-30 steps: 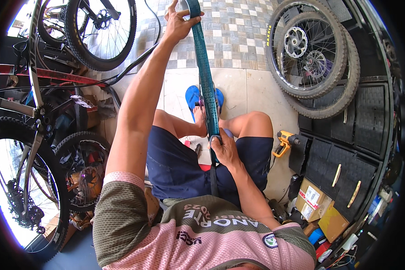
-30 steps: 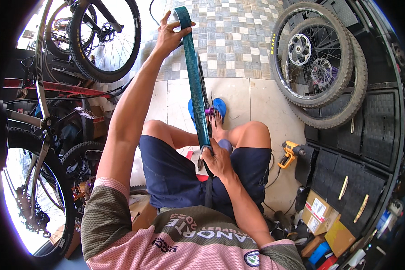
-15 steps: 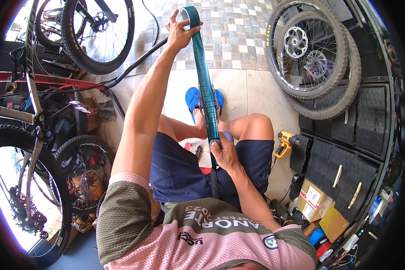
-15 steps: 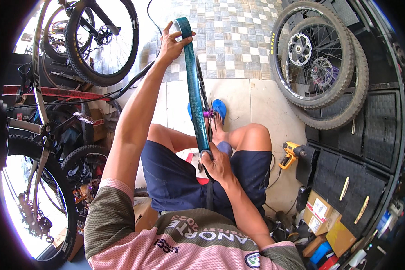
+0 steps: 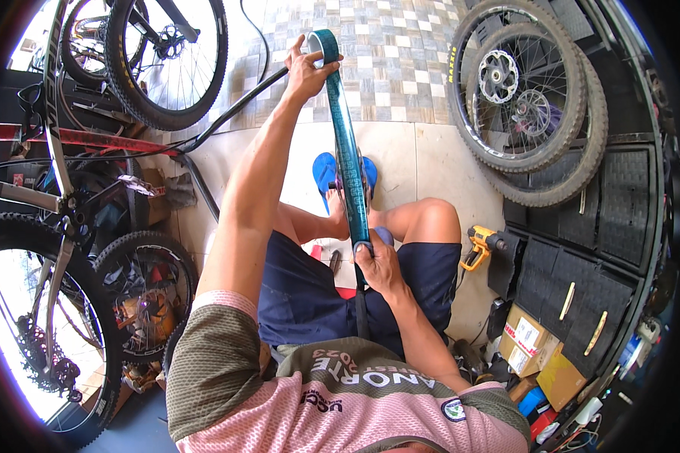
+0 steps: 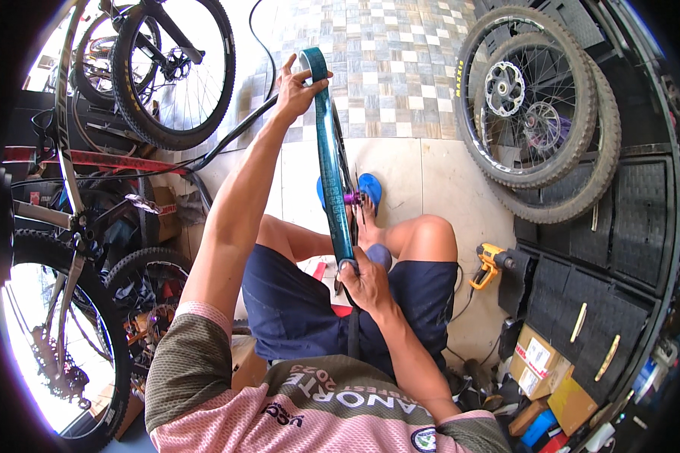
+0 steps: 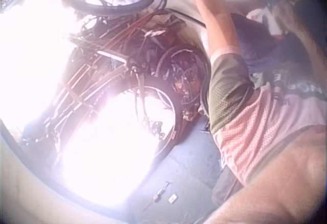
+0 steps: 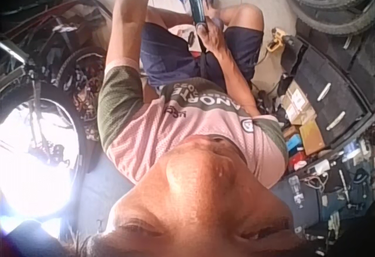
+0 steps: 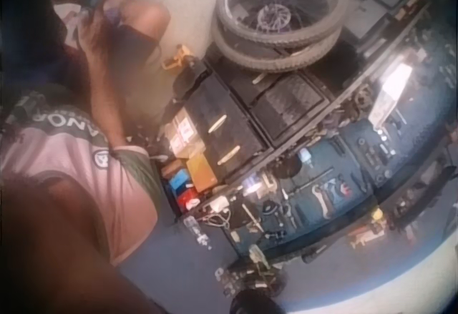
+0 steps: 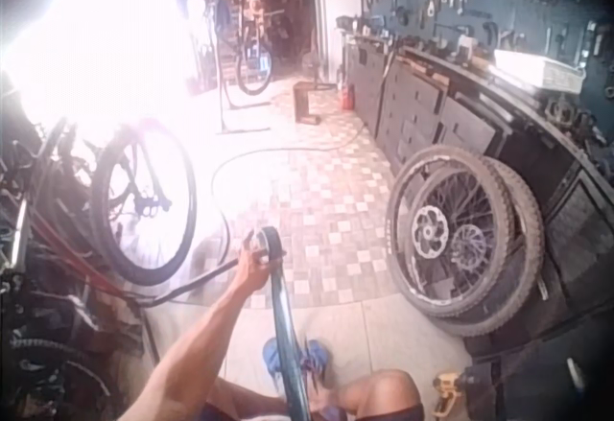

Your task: The person wraps a roll of teal rim tape around a bicycle rim, smoothing it as they go. They continue wrapping the tape around the rim until the entire circumference is covered.

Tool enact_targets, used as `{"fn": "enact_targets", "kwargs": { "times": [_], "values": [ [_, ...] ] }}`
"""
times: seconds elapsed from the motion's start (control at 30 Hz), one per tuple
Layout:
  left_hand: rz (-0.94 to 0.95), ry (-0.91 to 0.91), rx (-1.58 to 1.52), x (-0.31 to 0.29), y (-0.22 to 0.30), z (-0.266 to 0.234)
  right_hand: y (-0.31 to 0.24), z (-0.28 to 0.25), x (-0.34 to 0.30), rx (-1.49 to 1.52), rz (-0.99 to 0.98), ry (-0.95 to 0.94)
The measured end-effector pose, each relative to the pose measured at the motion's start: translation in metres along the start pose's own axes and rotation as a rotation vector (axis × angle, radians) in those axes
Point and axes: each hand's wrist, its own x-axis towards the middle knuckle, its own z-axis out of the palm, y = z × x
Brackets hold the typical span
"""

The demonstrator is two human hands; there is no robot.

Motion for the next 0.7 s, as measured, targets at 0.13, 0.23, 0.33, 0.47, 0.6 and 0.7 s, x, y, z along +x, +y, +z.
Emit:
{"fn": "enact_targets", "kwargs": {
  "times": [0.13, 0.23, 0.33, 0.47, 0.6, 0.7],
  "values": [
    [-0.006, -0.009, -0.017, -0.001, -0.005, 0.002, -0.002, 0.001, 0.0, 0.048, 0.013, 0.002],
    [0.0, -0.004, -0.002, -0.004, -0.008, 0.003, -0.004, 0.0, 0.001, 0.034, 0.009, 0.006],
    [-0.046, -0.025, 0.001, -0.008, -0.007, 0.005, -0.003, 0.0, -0.001, -0.002, 0.016, 0.012],
    [-0.075, -0.032, 0.008, -0.011, -0.01, 0.005, -0.001, 0.002, 0.0, 0.006, 0.028, 0.01],
    [-0.085, -0.048, 0.003, -0.012, -0.008, 0.007, 0.003, 0.004, -0.001, 0.015, 0.027, 0.011],
    [-0.08, -0.058, 0.018, -0.012, -0.01, 0.007, -0.002, 0.002, 0.0, 0.004, 0.012, 0.008]
  ]
}}
